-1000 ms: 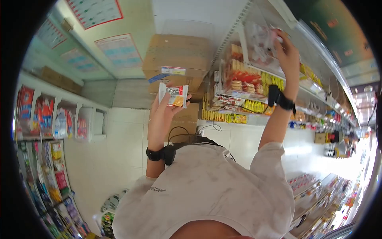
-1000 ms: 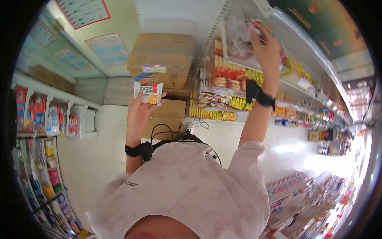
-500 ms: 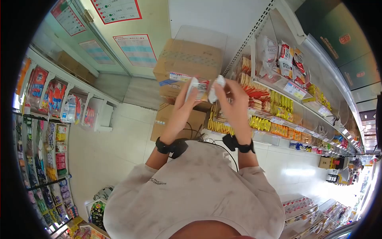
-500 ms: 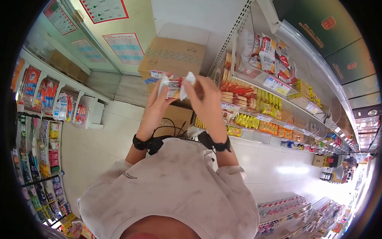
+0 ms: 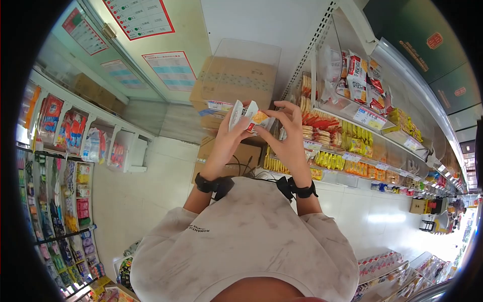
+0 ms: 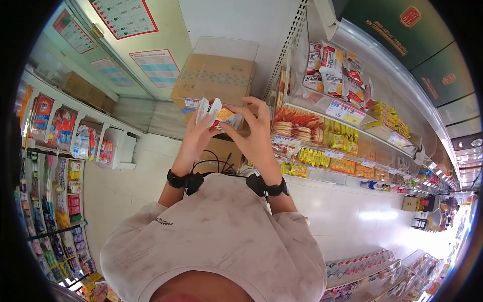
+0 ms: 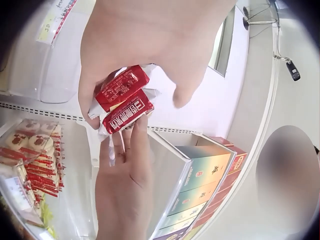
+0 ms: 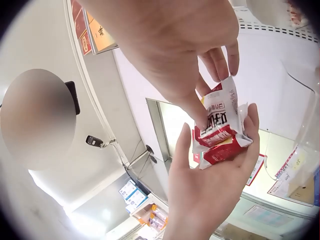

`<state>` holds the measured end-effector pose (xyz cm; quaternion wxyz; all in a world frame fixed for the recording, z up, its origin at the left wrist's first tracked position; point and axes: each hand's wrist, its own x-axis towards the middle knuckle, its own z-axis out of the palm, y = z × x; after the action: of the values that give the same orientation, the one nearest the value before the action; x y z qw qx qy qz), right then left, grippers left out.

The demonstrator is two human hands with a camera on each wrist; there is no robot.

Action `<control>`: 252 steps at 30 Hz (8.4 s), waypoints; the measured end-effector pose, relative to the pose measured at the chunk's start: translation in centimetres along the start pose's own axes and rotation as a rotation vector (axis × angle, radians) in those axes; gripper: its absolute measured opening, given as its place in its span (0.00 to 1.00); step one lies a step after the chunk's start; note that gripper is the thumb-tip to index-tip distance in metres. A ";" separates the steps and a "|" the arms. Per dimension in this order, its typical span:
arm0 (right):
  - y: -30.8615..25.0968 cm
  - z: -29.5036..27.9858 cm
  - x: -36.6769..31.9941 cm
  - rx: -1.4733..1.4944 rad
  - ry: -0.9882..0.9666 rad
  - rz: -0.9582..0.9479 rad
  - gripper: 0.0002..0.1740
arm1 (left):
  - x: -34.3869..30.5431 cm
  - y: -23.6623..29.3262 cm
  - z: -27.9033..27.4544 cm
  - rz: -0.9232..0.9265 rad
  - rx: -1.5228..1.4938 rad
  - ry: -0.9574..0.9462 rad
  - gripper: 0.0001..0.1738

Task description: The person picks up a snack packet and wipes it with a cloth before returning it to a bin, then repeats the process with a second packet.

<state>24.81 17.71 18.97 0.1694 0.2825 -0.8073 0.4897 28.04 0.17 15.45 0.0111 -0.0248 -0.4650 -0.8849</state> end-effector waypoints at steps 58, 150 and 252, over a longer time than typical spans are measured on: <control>6.0 -15.2 9.9 -0.521 0.410 -0.177 0.24 | -1.5 -1.3 2.4 0.025 -0.085 0.061 0.26; -3.1 -5.5 -0.5 0.098 0.130 -0.080 0.18 | -0.9 -2.6 3.4 -0.086 -0.036 -0.033 0.37; 22.8 23.4 20.0 -0.078 -0.150 0.663 0.71 | 12.4 -4.7 -13.8 0.456 1.632 0.166 0.32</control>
<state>-5.00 -0.57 3.30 -0.0482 0.0330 -0.8835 0.4647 15.04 -8.46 4.44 0.2374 -0.0373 -0.9386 -0.2477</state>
